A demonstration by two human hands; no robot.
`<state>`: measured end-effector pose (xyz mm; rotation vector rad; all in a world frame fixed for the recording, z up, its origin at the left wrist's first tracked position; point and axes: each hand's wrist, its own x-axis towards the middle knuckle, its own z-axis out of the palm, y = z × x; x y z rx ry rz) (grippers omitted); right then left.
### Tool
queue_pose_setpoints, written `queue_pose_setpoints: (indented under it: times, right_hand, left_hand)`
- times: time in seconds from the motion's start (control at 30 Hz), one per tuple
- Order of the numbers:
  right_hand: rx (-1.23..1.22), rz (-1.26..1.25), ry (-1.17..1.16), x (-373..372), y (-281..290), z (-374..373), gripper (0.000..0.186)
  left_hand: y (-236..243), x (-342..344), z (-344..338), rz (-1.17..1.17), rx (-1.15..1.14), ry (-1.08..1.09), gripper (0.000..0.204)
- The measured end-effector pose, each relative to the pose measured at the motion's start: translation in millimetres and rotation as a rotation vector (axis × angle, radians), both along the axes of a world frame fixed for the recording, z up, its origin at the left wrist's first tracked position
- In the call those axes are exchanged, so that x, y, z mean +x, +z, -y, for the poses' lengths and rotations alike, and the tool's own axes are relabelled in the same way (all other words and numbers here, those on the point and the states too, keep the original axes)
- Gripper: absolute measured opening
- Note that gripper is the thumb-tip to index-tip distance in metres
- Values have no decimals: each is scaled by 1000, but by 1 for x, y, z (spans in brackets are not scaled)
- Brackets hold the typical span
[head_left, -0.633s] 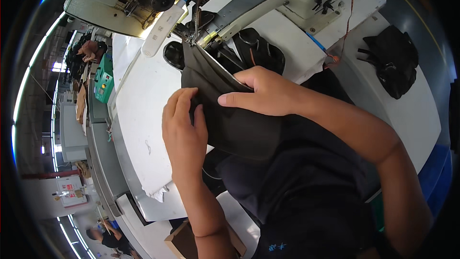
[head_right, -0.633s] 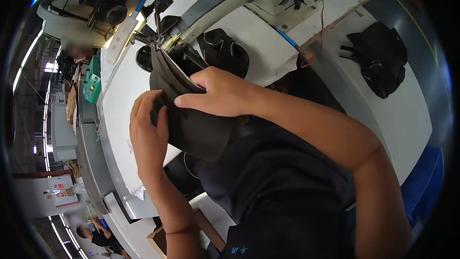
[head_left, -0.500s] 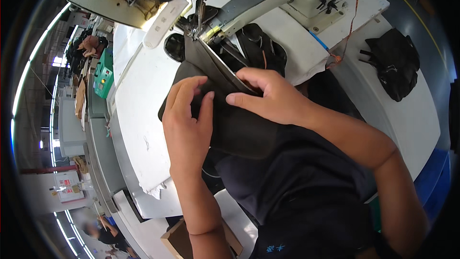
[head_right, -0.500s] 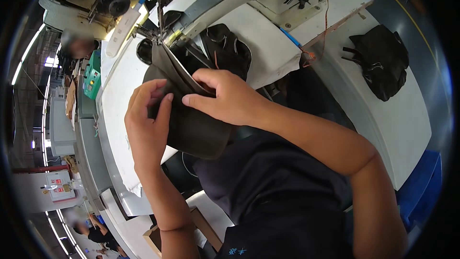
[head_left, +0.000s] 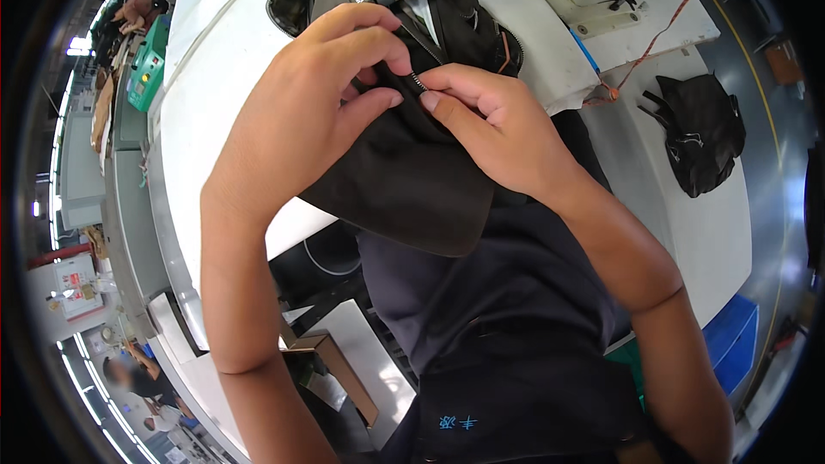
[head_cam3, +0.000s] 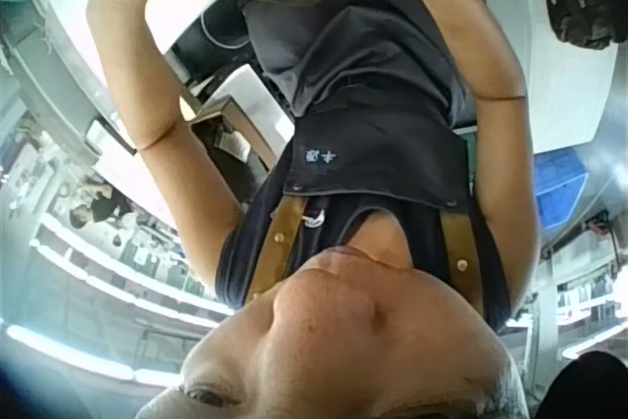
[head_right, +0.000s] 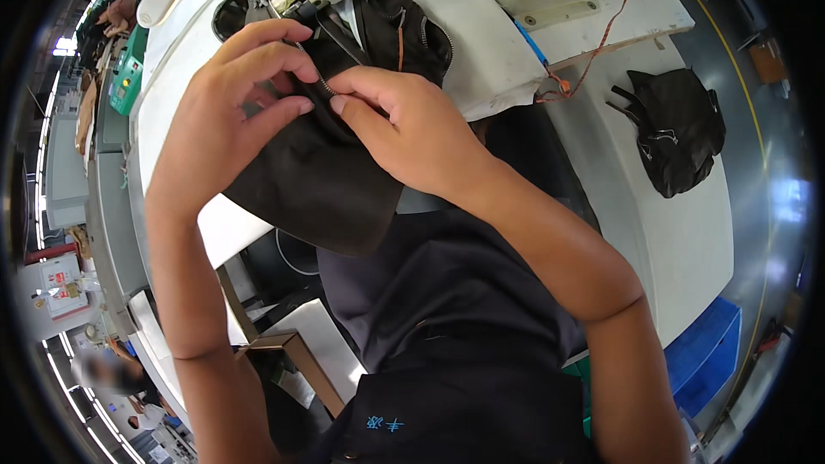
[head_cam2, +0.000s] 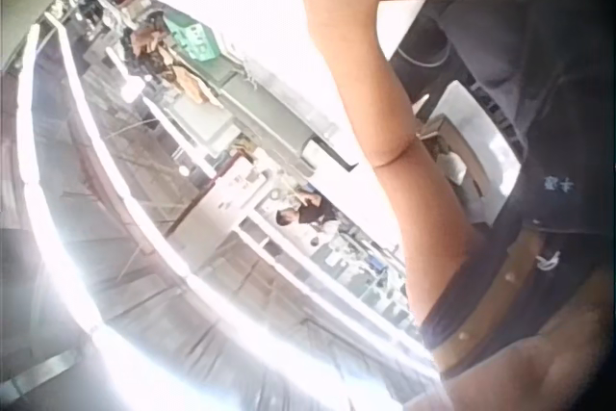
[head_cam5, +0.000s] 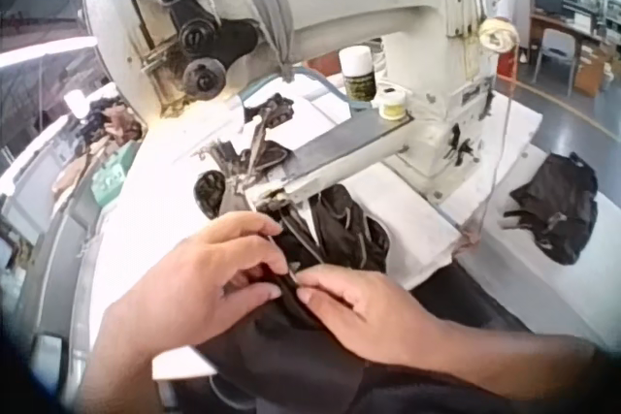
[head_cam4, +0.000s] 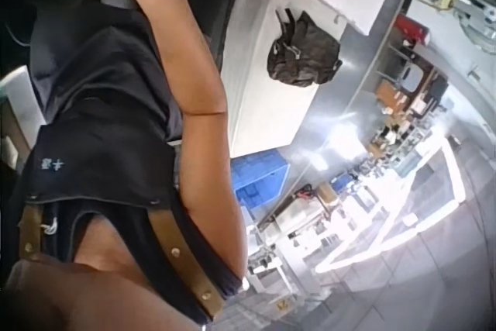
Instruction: Sewing parts of a leather bag using an industrial sewing machine.
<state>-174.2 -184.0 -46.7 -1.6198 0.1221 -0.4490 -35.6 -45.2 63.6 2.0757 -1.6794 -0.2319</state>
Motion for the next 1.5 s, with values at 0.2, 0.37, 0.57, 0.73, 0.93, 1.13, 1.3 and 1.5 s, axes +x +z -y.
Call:
queue_pose_setpoints:
  times: [0.2,0.37,0.57,0.73,0.93,1.13,1.3,1.5]
  right_hand:
    - [10,-30,-81,-8,5,-6,23]
    - [137,-32,-89,-11,3,-9,24]
    - [167,-16,-146,-8,-2,-19,25]
    - [192,-52,-98,-7,1,-22,25]
    - [60,-129,-134,-5,18,-17,17]
    - [-125,-61,-156,12,25,-29,15]
    - [44,-56,-132,8,13,-13,22]
    - [293,-57,-82,10,6,-23,26]
  left_hand:
    - [-1,13,11,-49,42,-61,35]
    - [-1,24,15,-36,87,-121,30]
    - [22,22,27,37,278,-118,17]
    - [74,26,48,-206,799,-183,24]
    - [42,33,54,-261,624,-65,13]
    - [36,44,37,-397,557,-94,13]
    - [0,-1,0,-393,-122,178,39]
    - [-62,-36,-39,37,-222,381,58]
